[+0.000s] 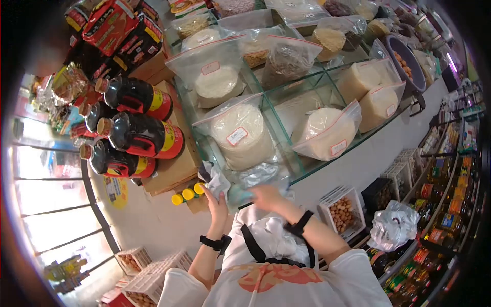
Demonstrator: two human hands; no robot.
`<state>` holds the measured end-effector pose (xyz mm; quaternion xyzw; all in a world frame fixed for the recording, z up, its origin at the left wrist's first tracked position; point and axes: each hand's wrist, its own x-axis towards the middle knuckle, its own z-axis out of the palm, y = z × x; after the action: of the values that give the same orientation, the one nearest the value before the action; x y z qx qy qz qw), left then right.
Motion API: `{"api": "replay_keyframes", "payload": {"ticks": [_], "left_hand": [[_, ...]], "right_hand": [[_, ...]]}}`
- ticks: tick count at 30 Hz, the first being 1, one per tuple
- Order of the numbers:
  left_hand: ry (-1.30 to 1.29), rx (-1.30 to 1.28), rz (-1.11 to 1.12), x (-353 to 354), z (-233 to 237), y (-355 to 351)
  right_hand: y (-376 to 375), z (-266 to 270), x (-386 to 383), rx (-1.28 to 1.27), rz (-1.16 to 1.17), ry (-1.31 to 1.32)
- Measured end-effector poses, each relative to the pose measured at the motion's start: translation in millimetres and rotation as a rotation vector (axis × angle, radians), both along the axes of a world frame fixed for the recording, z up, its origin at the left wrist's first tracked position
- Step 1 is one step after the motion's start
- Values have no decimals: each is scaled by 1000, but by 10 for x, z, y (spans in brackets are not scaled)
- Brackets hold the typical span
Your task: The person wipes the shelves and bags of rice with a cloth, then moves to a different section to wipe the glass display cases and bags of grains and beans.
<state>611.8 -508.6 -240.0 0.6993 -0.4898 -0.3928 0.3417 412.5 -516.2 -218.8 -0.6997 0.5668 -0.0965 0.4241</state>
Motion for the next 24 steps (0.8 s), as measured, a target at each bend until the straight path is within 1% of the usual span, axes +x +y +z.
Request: {"api": "replay_keyframes", "payload": {"ticks": [2, 3, 4, 5, 6, 7, 8, 10, 12, 14, 15, 16, 17, 18, 19, 21, 22, 23, 24], "left_hand": [[126, 180, 19, -101, 261, 8], [155, 111, 50, -150, 249, 87], [147, 112, 75, -178, 237, 186], [-54, 0, -33, -213, 222, 284], [-256, -106, -144, -280, 213, 385], [-297, -176, -142, -410, 279, 480], [-305, -170, -130, -496, 298, 574], [-598, -208, -250, -650, 327, 731], [-555, -229, -252, -908, 409, 773], [-320, -210, -261, -1291, 468, 792], [-315, -215, -319, -1401, 344, 783], [-280, -215, -371, -1563, 326, 718], [-243, -217, -423, -1743, 294, 617], [-254, -288, -505, -1916, 253, 519], [-243, -301, -523, -2137, 286, 405], [-230, -313, -533, -2329, 305, 359], [-284, -348, -509, -2359, 259, 376], [-341, -384, -485, -2378, 205, 381], [-344, -383, -480, -2305, 126, 436]], "right_hand": [[89, 115, 175, -164, 186, -110], [95, 106, 90, -162, 215, -117], [117, 97, 15, -262, 241, -141], [135, 85, -70, -363, 263, -167], [127, 66, -211, -359, 282, -180], [88, 40, -414, -351, 293, -132], [63, 17, -624, -343, 300, -82], [83, 41, -1024, -370, 298, -76], [119, 182, -1417, -570, 271, -79], [257, 200, -1779, -573, 242, -120], [305, 212, -1939, -587, 209, -154], [382, 249, -2081, -584, 207, -155], [473, 294, -2212, -526, 102, -189], [559, 310, -2342, -468, -2, -221], [655, 258, -2478, -465, -1, -220], [826, 85, -2734, -277, -381, -374], [905, 33, -2835, -275, -374, -374], [972, -22, -2925, -88, -686, -531], [1000, -70, -3011, 114, -994, -682]]}}
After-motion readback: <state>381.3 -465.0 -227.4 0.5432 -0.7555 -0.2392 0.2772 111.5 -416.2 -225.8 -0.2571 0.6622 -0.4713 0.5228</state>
